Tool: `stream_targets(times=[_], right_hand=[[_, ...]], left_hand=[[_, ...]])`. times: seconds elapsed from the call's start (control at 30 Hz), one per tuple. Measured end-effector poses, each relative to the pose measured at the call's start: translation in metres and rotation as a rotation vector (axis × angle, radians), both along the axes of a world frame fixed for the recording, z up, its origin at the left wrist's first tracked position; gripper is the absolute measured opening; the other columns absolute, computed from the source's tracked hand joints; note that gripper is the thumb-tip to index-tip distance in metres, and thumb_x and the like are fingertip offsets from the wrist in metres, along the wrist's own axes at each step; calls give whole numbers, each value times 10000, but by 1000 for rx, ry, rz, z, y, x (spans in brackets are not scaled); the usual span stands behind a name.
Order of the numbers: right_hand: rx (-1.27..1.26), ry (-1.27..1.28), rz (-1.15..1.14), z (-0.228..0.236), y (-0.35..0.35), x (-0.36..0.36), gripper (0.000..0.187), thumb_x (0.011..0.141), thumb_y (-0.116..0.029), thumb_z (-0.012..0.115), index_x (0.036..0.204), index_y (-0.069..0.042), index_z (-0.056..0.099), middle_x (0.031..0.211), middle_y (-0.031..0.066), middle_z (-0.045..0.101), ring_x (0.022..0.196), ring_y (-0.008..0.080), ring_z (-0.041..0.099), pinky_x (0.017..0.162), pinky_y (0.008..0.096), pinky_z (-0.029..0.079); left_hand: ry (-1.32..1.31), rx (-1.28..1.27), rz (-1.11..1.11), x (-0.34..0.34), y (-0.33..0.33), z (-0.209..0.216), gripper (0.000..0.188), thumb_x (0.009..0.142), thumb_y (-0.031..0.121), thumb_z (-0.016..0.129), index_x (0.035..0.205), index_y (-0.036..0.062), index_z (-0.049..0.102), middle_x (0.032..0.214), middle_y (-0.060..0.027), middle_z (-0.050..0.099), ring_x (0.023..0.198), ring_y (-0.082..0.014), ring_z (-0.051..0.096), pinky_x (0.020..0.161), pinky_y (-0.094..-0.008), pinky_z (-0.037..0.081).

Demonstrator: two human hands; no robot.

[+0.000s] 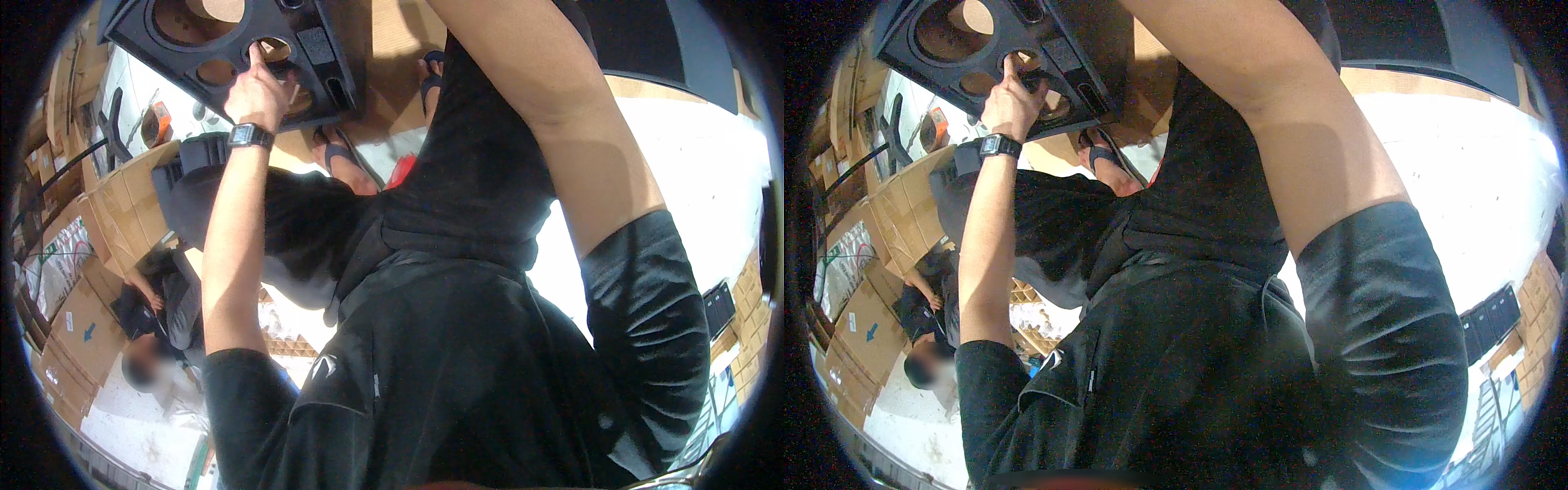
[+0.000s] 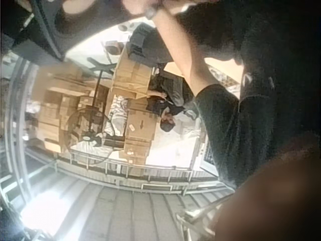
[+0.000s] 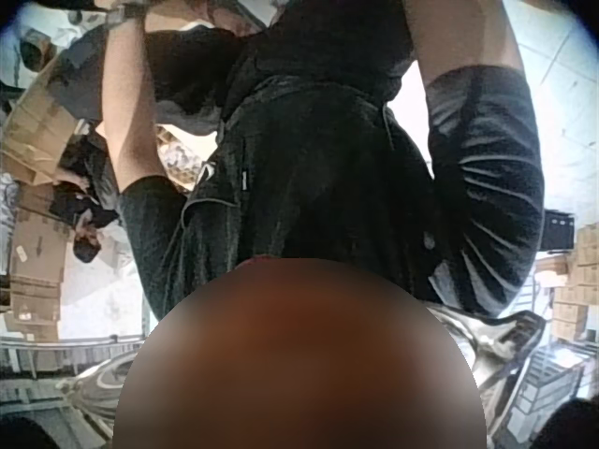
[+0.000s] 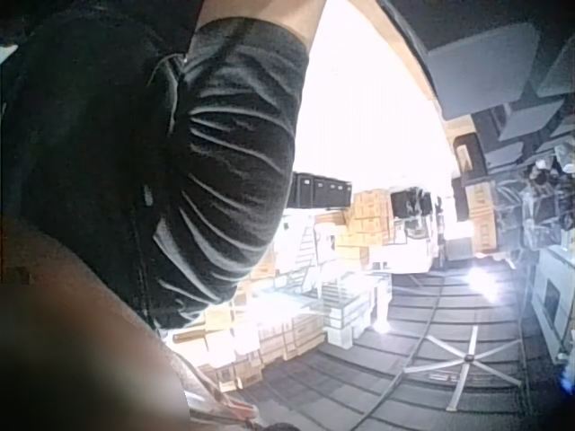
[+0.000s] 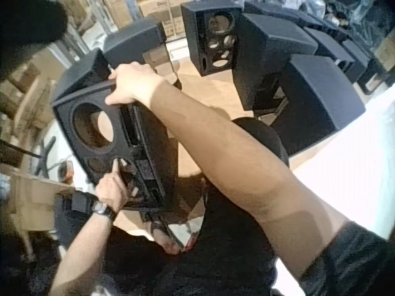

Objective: The person sits on the floor and repeatedly picks up black plastic speaker frames, inserts circular cardboard inserts into the cutouts, and places the frames back down. The person handles the components one at a time, rotating them to align the inserts before stacking them.

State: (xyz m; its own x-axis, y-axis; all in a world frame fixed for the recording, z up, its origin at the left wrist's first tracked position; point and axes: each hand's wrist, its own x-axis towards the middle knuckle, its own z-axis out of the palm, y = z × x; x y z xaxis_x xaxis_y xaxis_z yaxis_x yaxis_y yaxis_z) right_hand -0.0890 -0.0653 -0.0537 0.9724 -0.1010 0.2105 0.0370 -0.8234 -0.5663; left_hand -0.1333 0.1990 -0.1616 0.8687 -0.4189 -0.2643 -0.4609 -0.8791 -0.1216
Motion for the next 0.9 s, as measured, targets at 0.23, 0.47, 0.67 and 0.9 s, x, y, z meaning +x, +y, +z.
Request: stream_targets(times=[0.23, 0.47, 0.67, 0.9], right_hand=[[-13, -17, 0, 2, 2, 0, 720, 731, -505, 804, 1351, -157, 688, 1333, 175, 683, 1245, 338, 649, 1078, 424, 512], [-5, -7, 1, 3, 1, -2, 720, 733, -500, 806, 1354, -155, 685, 1329, 174, 685, 1253, 333, 644, 1082, 424, 509], [-16, -31, 1, 4, 4, -3, 712, 734, -494, 806, 1346, -149, 690, 1318, 174, 691, 1247, 330, 648, 1075, 423, 513], [3, -23, 3, 6, 5, -4, 708, 729, -492, 816, 1335, -146, 697, 1310, 165, 697, 1237, 319, 656, 1070, 417, 517]], left_hand=[[61, 203, -3, -2, 1, 4, 980, 885, 533, 713, 1644, 135, 237, 1143, -201, 746, 1047, -368, 737, 879, -465, 598], [81, 167, 16, -5, -1, 0, 978, 915, 540, 680, 1659, 139, 189, 1169, -193, 740, 1085, -355, 726, 907, -461, 588], [43, 169, -9, -1, 2, -6, 905, 902, 568, 683, 1623, 165, 313, 1111, -250, 742, 1031, -397, 734, 872, -478, 599], [38, 162, 30, -5, -4, -2, 886, 915, 570, 651, 1613, 126, 334, 1148, -183, 753, 1058, -355, 736, 898, -444, 593]])
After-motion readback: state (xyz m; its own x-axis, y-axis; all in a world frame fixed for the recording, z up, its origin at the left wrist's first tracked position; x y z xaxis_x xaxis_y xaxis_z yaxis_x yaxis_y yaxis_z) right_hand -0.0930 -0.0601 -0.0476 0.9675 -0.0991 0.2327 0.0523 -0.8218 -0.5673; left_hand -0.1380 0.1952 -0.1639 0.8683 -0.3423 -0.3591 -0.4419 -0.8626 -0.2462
